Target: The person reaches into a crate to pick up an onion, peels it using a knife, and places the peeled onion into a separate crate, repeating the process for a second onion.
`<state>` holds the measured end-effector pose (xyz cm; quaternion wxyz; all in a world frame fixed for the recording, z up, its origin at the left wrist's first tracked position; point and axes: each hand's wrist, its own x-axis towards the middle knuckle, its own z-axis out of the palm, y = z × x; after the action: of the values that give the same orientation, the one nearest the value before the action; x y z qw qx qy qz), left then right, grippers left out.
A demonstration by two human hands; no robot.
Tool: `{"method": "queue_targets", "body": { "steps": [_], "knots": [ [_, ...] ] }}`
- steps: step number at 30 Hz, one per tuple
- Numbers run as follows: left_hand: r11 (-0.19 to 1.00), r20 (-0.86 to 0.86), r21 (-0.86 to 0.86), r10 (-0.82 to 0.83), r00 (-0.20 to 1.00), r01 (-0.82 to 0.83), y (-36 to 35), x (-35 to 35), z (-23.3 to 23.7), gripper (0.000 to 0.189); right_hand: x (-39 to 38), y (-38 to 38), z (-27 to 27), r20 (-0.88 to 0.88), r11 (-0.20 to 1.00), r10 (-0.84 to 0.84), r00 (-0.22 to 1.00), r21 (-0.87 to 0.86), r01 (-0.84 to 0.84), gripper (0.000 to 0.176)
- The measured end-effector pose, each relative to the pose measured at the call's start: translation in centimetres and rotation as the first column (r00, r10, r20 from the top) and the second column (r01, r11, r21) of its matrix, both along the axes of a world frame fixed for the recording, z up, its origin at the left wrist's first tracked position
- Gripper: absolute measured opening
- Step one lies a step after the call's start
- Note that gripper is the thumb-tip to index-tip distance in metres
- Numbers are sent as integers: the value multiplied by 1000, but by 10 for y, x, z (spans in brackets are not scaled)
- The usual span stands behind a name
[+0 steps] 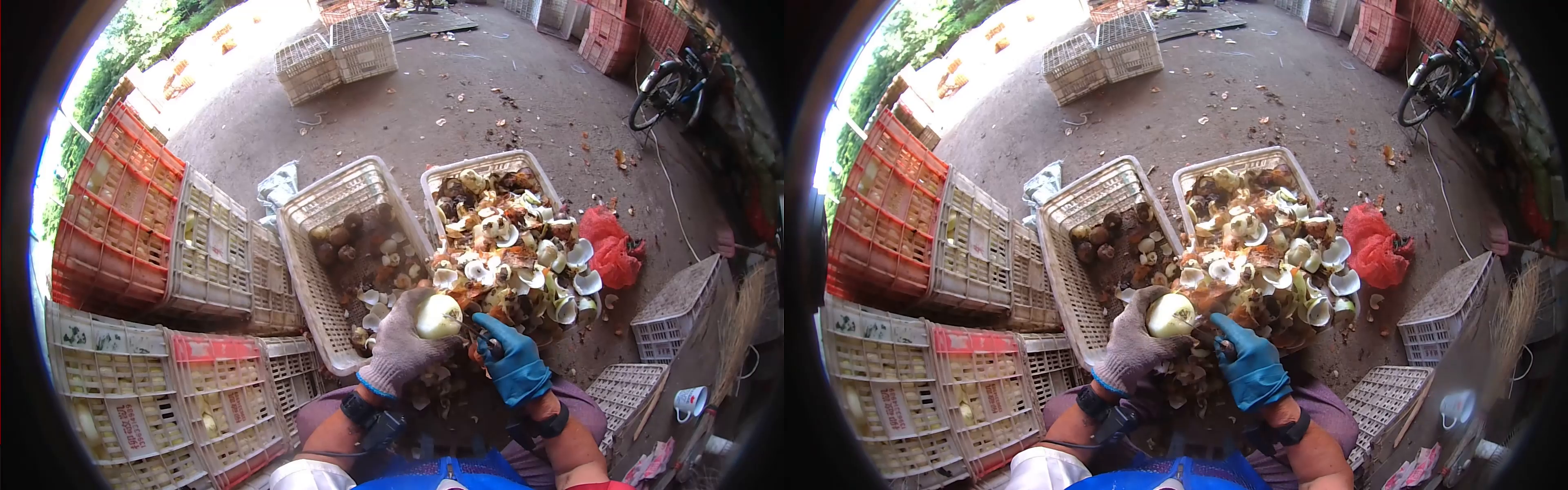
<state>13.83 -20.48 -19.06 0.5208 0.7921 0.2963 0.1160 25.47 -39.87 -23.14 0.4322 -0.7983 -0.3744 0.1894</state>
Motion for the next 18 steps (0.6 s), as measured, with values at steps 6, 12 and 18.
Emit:
{"method": "queue_targets", "body": {
  "steps": [6, 12, 18],
  "knots": [
    [998, -48, -59, 10, 999, -12, 3, 3, -1, 72, 0, 2, 7, 171, 999, 5, 985, -33, 1, 54],
    [986, 54, -163, -27, 998, 36, 3, 3, -9, 73, 7, -1, 20, 262, 993, 25, 965, -122, 7, 55],
    [825, 61, -563, 96, 993, -45, 12, -1, -2, 67, 17, -24, 3, 263, 995, -15, 965, -88, 39, 60]
  ]
}}
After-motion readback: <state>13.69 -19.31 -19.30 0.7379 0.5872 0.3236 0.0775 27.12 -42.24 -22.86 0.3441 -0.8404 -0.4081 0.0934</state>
